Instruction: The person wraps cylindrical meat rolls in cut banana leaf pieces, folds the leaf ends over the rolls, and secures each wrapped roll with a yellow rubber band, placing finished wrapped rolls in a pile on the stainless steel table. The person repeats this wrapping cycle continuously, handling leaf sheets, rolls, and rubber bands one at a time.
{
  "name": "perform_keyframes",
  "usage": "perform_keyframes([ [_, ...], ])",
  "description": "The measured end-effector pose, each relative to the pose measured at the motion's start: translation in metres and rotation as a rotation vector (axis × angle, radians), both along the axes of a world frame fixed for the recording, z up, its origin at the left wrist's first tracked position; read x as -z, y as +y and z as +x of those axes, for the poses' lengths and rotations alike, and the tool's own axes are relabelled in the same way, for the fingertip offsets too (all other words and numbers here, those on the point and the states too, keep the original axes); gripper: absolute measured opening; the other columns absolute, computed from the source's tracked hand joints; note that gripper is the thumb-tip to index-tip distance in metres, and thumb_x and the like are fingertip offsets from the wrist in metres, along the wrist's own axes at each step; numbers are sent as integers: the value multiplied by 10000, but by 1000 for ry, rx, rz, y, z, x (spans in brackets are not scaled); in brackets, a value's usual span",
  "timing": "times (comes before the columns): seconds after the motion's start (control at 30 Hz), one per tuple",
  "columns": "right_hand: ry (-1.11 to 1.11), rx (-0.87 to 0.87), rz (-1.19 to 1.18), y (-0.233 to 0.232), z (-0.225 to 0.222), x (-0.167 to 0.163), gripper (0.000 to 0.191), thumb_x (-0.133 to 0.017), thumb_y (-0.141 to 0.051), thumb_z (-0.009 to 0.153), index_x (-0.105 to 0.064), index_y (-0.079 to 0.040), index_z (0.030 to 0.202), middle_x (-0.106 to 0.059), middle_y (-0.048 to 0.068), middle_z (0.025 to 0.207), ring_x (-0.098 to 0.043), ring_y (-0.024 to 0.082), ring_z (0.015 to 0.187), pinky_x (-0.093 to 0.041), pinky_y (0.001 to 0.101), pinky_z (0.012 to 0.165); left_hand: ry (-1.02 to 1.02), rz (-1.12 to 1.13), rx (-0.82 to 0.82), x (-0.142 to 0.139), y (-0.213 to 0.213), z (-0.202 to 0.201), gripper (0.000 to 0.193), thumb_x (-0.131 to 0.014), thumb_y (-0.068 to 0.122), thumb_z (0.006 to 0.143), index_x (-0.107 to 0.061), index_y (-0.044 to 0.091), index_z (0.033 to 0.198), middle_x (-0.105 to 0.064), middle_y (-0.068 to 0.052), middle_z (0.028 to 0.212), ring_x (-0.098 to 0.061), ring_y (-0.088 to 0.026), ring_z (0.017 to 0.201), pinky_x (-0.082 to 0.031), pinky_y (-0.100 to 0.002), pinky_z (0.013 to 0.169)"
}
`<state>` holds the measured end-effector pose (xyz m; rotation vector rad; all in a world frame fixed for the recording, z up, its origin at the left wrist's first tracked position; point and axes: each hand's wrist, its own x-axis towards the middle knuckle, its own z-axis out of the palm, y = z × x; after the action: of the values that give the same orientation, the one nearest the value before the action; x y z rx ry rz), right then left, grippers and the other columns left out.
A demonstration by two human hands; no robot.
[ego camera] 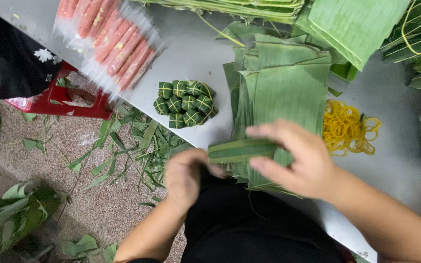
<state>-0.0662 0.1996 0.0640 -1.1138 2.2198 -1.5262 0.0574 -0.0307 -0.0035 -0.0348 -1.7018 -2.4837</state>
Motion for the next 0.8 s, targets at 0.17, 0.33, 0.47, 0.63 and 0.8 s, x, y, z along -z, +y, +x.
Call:
perform_keyframes([
  [0.17,106,18,-89,-50,-17,-3,353,-748,-189,979,-597,-38,1261,-672,84,1051,-655,208,875,-538,338,776,-446,-9,-594,41,-46,-22,167,-517,168,1105,-607,34,1064,-572,-47,775,-543,-140,615,-435,-269,513],
  [0.33,429,-102,-10,-117,-10,11,382,-746,-243,972,-606,-30,1256,-632,62,990,-654,243,883,-531,364,727,-563,155,-351,75,-77,-26,132,-558,50,946,-639,44,1050,-703,-68,940,-694,-150,801,-575,-301,691],
  [0.47,600,-76,87,-138,-2,12,314,-700,-201,896,-616,-46,1156,-586,47,920,-639,219,847,-536,363,732,-459,28,-277,80,-79,-26,120,-584,42,990,-654,-4,1076,-695,-98,1017,-665,-163,892,-563,-309,786],
  [0.63,737,2,224,-152,4,14,401,-657,-166,832,-638,16,1188,-577,46,888,-619,199,792,-496,311,638,-443,-328,-276,62,-70,-25,131,-553,75,1016,-567,48,1143,-640,-71,1084,-601,-137,988,-543,-296,854],
  [0.8,850,-54,267,-155,10,31,401,-672,-199,917,-637,26,1248,-593,42,941,-606,226,921,-481,361,757,-408,-238,-221,51,-71,-6,279,-541,-12,929,-583,11,1204,-577,-34,1164,-591,-136,1104,-509,-295,931],
])
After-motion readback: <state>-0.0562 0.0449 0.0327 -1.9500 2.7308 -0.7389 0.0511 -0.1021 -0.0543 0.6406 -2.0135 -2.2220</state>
